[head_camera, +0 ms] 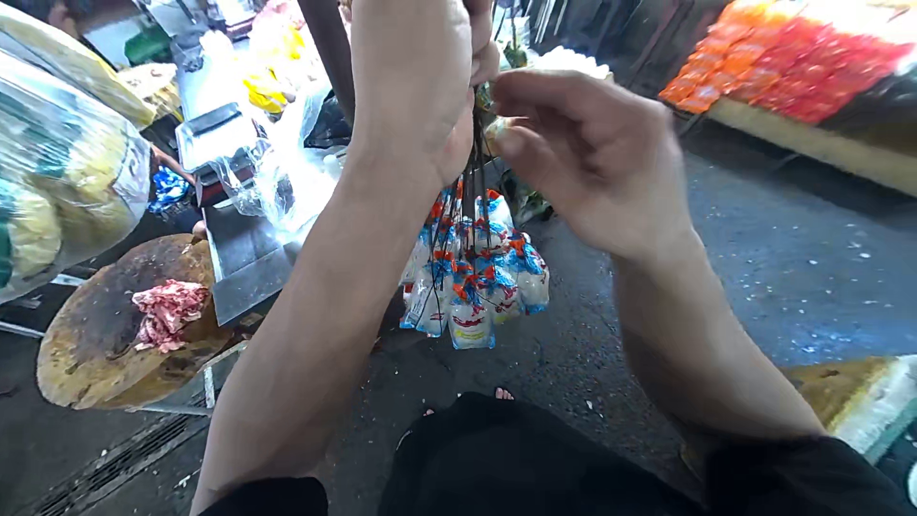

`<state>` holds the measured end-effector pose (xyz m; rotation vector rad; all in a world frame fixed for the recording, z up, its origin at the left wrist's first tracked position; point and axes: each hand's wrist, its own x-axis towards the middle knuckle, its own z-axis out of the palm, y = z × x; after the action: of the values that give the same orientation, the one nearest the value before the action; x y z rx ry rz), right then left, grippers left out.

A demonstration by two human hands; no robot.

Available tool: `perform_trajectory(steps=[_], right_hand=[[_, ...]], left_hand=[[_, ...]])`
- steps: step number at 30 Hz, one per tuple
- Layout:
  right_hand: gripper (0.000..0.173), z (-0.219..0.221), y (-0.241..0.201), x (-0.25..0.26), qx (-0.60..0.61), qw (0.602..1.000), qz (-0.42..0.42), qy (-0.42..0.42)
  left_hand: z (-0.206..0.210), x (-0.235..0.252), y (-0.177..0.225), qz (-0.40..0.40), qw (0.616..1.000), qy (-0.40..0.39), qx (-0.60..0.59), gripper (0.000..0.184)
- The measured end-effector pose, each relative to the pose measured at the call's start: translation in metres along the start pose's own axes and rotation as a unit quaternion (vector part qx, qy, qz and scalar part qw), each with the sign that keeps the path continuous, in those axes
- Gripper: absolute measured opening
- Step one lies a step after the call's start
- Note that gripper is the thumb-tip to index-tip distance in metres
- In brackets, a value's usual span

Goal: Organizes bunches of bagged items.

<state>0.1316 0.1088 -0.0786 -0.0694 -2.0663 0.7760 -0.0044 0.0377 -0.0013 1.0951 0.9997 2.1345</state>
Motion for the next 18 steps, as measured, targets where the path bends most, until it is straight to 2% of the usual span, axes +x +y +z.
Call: perform_trajectory(steps=[4,6,11,13,15,17,18], right_hand=[[0.022,0.009,0.012,0.02,0.134,0.986,0.016,-0.093],[0.019,0.017,0.017,0.019,0.17,0.981,0.022,-0.094],[0.022,0.041,0.022,0.015,0.238,0.968,0.055,-0.05],[0.026,0.045,0.021,0.013,0.265,0.961,0.072,-0.04],[0.026,0.044,0.02,0.012,0.254,0.963,0.081,-0.041],[0.025,0.043,0.018,0.011,0.235,0.967,0.085,-0.044],[0.024,0.042,0.017,0.01,0.221,0.971,0.086,-0.044]], left_hand=[[-0.002,-0.004,0.0,-0.05,0.999,0.017,0.005,0.028],[-0.006,-0.005,0.001,-0.069,0.997,0.024,-0.004,0.023],[-0.017,-0.008,-0.002,-0.09,0.995,0.008,0.048,0.027],[-0.021,-0.009,-0.003,-0.071,0.993,-0.005,0.098,0.028],[-0.029,-0.01,-0.006,-0.014,0.98,-0.036,0.195,0.029],[-0.042,-0.012,-0.009,0.073,0.934,-0.071,0.343,0.028],[-0.049,-0.013,-0.009,0.118,0.89,-0.089,0.431,0.027]])
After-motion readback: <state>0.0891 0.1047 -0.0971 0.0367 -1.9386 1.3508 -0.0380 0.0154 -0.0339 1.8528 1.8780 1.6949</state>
